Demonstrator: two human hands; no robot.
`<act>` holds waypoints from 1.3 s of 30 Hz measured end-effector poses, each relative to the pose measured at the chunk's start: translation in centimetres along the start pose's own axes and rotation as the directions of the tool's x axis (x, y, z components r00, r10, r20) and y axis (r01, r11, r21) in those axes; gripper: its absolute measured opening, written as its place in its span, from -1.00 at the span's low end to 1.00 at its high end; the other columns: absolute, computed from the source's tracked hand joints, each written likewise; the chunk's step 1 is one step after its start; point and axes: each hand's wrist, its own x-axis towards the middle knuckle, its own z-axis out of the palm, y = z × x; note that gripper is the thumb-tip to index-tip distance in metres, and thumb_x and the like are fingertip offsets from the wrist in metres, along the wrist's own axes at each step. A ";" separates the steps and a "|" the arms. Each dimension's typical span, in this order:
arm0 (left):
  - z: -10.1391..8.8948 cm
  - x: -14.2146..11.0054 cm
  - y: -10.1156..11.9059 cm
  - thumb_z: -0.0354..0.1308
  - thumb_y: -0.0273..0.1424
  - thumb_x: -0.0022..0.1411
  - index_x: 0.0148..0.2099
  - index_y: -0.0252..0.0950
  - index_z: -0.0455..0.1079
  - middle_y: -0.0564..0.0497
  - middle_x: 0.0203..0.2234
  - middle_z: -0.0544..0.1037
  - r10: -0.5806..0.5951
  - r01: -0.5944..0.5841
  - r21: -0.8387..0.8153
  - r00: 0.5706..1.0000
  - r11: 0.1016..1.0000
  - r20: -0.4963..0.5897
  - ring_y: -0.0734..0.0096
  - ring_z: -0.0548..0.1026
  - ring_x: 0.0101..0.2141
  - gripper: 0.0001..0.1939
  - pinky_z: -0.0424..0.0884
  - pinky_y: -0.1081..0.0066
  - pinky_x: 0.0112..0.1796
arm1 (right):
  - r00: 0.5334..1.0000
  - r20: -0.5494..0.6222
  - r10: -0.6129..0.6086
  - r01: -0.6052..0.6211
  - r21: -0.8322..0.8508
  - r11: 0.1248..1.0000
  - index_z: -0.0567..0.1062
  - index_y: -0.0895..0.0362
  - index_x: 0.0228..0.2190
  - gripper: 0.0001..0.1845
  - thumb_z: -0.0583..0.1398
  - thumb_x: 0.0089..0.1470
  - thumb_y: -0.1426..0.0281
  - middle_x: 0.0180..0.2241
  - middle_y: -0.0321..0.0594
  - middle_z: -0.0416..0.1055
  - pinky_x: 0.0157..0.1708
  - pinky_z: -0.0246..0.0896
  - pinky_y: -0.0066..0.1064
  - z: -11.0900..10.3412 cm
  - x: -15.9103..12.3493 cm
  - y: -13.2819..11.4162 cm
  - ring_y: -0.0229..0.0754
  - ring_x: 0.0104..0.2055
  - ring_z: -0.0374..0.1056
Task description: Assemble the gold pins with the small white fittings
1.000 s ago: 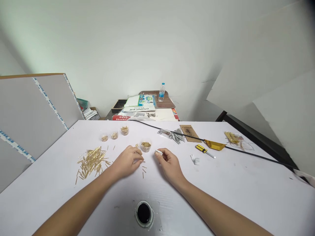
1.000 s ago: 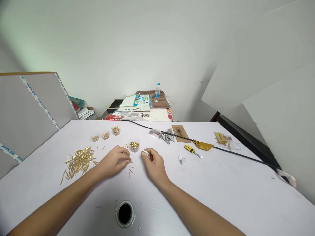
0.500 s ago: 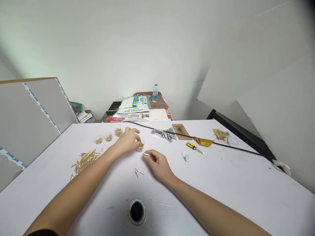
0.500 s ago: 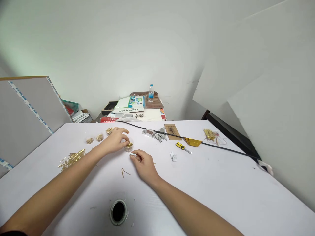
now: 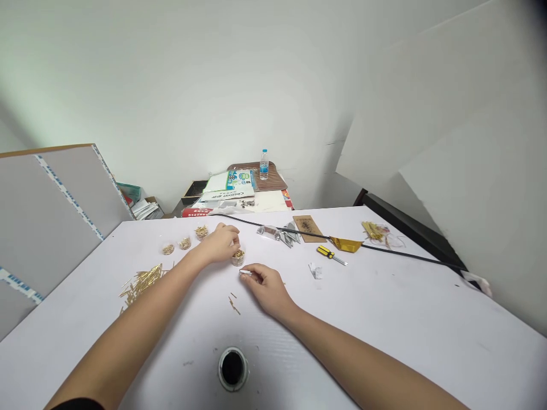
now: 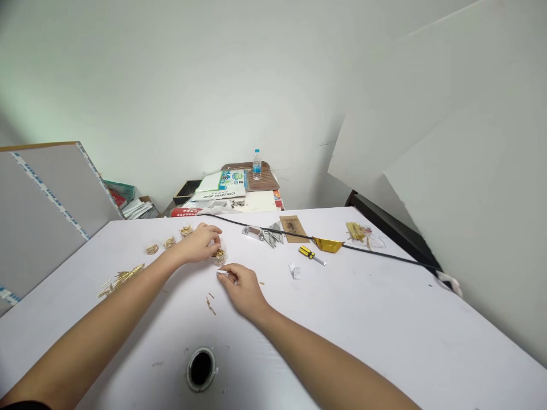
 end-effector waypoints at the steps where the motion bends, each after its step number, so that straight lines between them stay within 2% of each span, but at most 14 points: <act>1: 0.0 -0.6 -0.1 0.07 -0.39 0.29 -0.37 -0.28 0.48 -0.14 0.07 0.51 0.004 -0.008 -0.057 0.997 0.998 -0.081 -0.03 0.32 0.10 -0.79 0.28 0.01 0.12 | 1.000 0.006 0.006 -0.006 0.008 1.000 0.62 0.15 -0.24 -0.69 0.22 0.09 0.20 -0.51 -0.30 0.35 -0.38 0.12 -0.37 0.0 0.0 0.0 -0.19 -0.43 0.22; 3: 0.3 -2.3 0.1 -0.03 -0.34 0.38 -0.34 -0.28 0.42 -0.13 0.03 0.51 0.003 -0.052 -0.186 0.967 0.981 -0.253 0.07 0.36 0.07 -0.72 0.27 0.04 0.12 | 0.999 0.026 0.018 -0.019 0.020 1.000 0.60 0.14 -0.21 -0.68 0.23 0.10 0.19 -0.50 -0.31 0.35 -0.38 0.13 -0.38 0.0 -0.1 -0.1 -0.20 -0.43 0.22; 5: 1.1 -4.4 0.6 -0.12 -0.33 0.43 -0.29 -0.27 0.37 -0.13 -0.02 0.51 -0.018 -0.111 -0.332 0.932 0.937 -0.362 0.17 0.40 0.02 -0.70 0.30 0.12 0.09 | 0.999 0.040 0.024 -0.025 0.021 0.999 0.58 0.14 -0.23 -0.69 0.24 0.09 0.18 -0.49 -0.31 0.36 -0.39 0.13 -0.38 -0.1 -0.1 -0.1 -0.21 -0.43 0.23; 9: 3.8 -7.8 1.9 -0.10 -0.31 0.44 -0.27 -0.27 0.31 -0.14 -0.09 0.50 -0.059 -0.169 -0.530 0.921 0.831 -0.386 0.23 0.44 -0.07 -0.74 0.37 0.23 -0.02 | 0.999 0.035 0.012 -0.012 0.016 1.000 0.55 0.13 -0.28 -0.72 0.25 0.09 0.17 -0.49 -0.33 0.36 -0.39 0.13 -0.38 -0.1 -0.1 -0.2 -0.21 -0.43 0.22; 14: 6.4 -8.9 2.3 -0.01 -0.30 0.40 -0.25 -0.27 0.34 -0.11 -0.16 0.50 -0.222 -0.131 -0.693 0.891 0.709 -0.396 0.25 0.46 -0.10 -0.80 0.41 0.29 -0.12 | 0.999 0.034 0.011 -0.013 0.054 0.998 0.53 0.12 -0.30 -0.71 0.25 0.11 0.15 -0.51 -0.34 0.33 -0.40 0.13 -0.39 0.0 -0.1 -0.2 -0.21 -0.43 0.20; 21: 7.4 -8.5 1.9 0.10 -0.35 0.33 -0.24 -0.28 0.44 -0.08 -0.20 0.53 -0.159 -0.152 -0.648 0.905 0.746 -0.395 0.30 0.48 -0.18 -0.86 0.42 0.32 -0.21 | 0.999 0.029 0.018 -0.022 0.121 0.992 0.55 0.15 -0.28 -0.66 0.27 0.10 0.11 -0.42 -0.25 0.43 -0.34 0.17 -0.37 0.1 -0.1 0.0 -0.19 -0.38 0.24; 27: 7.9 -8.7 1.8 0.07 -0.37 0.38 -0.22 -0.27 0.43 -0.07 -0.21 0.53 -0.128 -0.145 -0.563 0.900 0.814 -0.417 0.33 0.48 -0.21 -0.86 0.42 0.36 -0.26 | 1.000 0.001 0.017 -0.017 0.038 0.999 0.59 0.15 -0.29 -0.67 0.27 0.10 0.13 -0.46 -0.27 0.43 -0.35 0.16 -0.37 -0.1 -0.1 -0.1 -0.20 -0.41 0.23; 33: 7.8 -8.9 1.9 0.01 -0.41 0.43 -0.17 -0.26 0.38 -0.09 -0.19 0.51 -0.035 -0.185 -0.435 0.892 0.881 -0.450 0.32 0.48 -0.15 -0.87 0.44 0.30 -0.12 | 1.000 0.014 0.024 -0.024 -0.001 1.000 0.62 0.14 -0.29 -0.68 0.26 0.10 0.15 -0.48 -0.27 0.43 -0.35 0.18 -0.35 -0.2 0.1 0.1 -0.19 -0.42 0.24; 39: 7.8 -8.9 1.5 -0.01 -0.45 0.43 -0.13 -0.27 0.39 -0.10 -0.17 0.50 0.053 -0.236 -0.356 0.889 0.904 -0.454 0.31 0.49 -0.12 -0.85 0.45 0.27 -0.06 | 1.000 0.024 0.012 -0.011 -0.037 0.999 0.64 0.12 -0.28 -0.69 0.25 0.10 0.15 -0.47 -0.26 0.45 -0.36 0.18 -0.36 -0.1 0.1 0.1 -0.19 -0.42 0.25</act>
